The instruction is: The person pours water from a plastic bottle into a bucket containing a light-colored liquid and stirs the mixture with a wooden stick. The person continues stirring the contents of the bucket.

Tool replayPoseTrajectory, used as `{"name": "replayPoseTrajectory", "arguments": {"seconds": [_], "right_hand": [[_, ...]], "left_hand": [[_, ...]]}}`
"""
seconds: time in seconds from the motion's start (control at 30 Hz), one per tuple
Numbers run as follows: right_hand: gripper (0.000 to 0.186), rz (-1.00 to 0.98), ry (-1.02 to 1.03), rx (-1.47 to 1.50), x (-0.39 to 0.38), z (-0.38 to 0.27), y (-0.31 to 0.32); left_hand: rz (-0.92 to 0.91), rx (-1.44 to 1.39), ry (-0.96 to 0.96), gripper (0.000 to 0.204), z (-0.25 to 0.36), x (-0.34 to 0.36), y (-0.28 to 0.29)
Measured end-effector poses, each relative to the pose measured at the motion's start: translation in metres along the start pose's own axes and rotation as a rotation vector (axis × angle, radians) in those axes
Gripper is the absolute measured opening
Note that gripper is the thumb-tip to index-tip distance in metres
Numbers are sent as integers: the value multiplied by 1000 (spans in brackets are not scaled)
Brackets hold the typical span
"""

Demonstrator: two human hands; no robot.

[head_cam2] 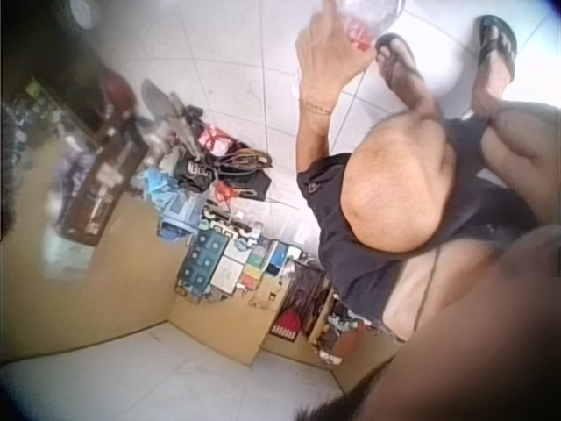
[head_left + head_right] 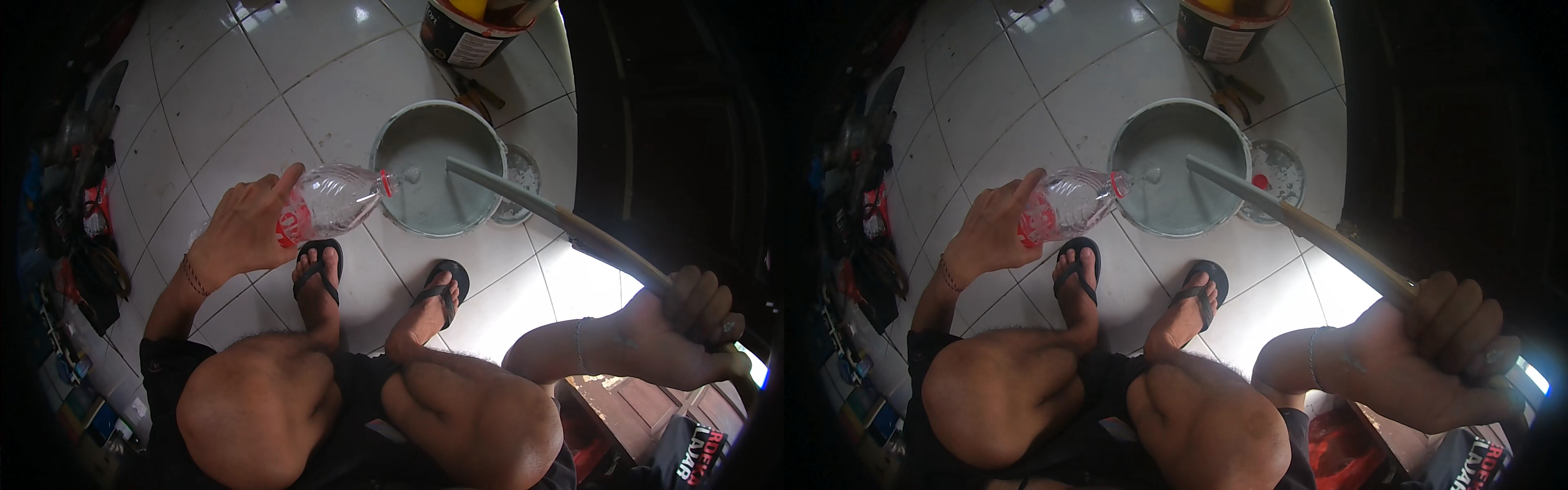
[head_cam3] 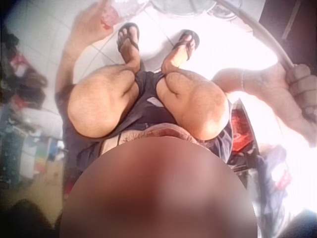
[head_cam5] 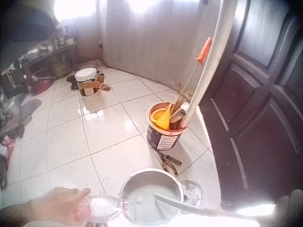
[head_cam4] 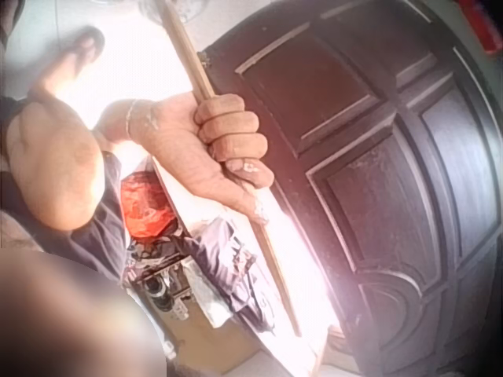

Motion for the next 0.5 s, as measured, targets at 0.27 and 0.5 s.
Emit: {"name": "replayPoseTrajectory", "arguments": {"seconds": [0.27,0.5], "right_hand": [[57,-7,10,130,2,1,5],[59,-35,-3,143,1,1,9]], "left_hand": [[22,23,-17,92,-2,4,3],[-14,30,7,90,-2,5,4]]}}
Point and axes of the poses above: each hand's wrist, its own x-axis towards the middle knuckle, its own y-axis out of the back of the hand, z = x × y, the point moved 4 cm from there along x, towards the middle knuckle, and after that the axes turned 1 degree about -x, right-handed, at the moved point
